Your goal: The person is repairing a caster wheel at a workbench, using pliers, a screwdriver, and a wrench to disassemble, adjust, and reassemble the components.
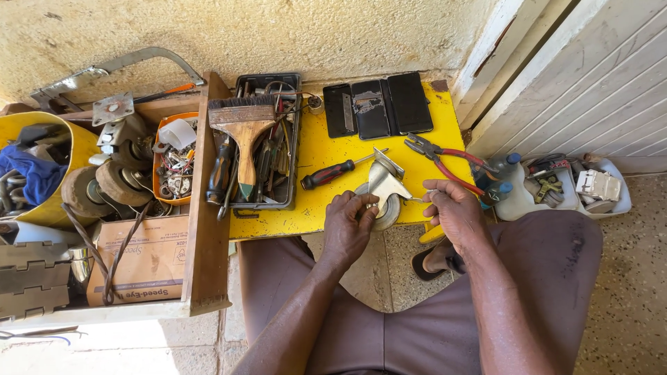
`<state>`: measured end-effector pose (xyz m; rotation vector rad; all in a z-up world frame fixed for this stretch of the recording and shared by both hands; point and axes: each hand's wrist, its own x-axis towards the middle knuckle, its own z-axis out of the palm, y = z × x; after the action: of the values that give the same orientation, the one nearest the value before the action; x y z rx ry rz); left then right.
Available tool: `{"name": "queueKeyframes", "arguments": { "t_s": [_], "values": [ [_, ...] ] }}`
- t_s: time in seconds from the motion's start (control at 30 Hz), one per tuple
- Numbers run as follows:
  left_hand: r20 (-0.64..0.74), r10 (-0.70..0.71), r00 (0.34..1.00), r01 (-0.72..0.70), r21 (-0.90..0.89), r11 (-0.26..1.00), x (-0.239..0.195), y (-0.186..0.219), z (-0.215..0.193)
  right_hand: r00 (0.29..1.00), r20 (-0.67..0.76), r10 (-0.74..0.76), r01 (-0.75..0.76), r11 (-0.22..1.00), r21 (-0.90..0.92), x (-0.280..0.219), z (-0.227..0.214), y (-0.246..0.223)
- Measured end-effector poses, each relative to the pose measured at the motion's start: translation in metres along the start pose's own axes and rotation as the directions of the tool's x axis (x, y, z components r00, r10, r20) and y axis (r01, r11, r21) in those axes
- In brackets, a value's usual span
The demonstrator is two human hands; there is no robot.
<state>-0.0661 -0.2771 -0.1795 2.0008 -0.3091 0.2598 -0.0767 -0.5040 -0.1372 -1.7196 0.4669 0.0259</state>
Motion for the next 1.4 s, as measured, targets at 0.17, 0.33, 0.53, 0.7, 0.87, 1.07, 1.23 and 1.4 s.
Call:
{"name": "queueKeyframes", "arguments": {
  "t_s": [0.17, 0.33, 0.53, 0.7, 0.87, 1.07, 1.23, 1.4],
  "values": [
    [-0.006, -0.012, 1.000, 0.012, -0.036, 0.999, -0.001, -0.006, 0.001, 1.000, -0.005, -0.001, 0.001, 1.000, 0.003, 0.002, 0.002, 0.005],
    [-0.019, 0.004, 1.000, -0.005, -0.021, 1.000, -0.001, -0.009, 0.003, 1.000, 0.016, -0.018, 0.018, 1.000, 0.001, 0.009, -0.001, 0.012],
    [-0.019, 0.004, 1.000, -0.003, 0.017, 1.000, -0.001, -0.003, 0.000, 1.000, -0.004, -0.028, 0.028, 0.999, 0.035, 0.006, -0.006, 0.005],
    [-0.029, 0.033, 0.999, -0.030, 0.097, 0.995, -0.004, 0.002, -0.009, 0.997, 0.009, -0.076, 0.074, 0.980, 0.183, 0.003, 0.002, -0.001],
    [-0.167, 0.019, 0.986, -0.009, 0.059, 0.998, -0.010, 0.006, -0.036, 0.970, 0.067, -0.233, 0.202, 0.931, 0.304, 0.010, 0.030, 0.002],
    [-0.456, 0.014, 0.890, 0.025, 0.080, 0.996, -0.032, 0.002, -0.083, 0.907, 0.179, -0.382, 0.294, 0.876, 0.382, -0.002, 0.133, -0.048],
    [-0.555, 0.008, 0.832, 0.056, 0.098, 0.994, -0.042, -0.013, -0.112, 0.851, 0.291, -0.437, 0.394, 0.898, 0.196, -0.003, 0.216, -0.067],
    [-0.553, -0.081, 0.829, 0.114, 0.026, 0.993, -0.046, -0.011, -0.125, 0.692, 0.426, -0.583, 0.716, 0.630, -0.302, 0.005, 0.236, -0.055]
  ]
}}
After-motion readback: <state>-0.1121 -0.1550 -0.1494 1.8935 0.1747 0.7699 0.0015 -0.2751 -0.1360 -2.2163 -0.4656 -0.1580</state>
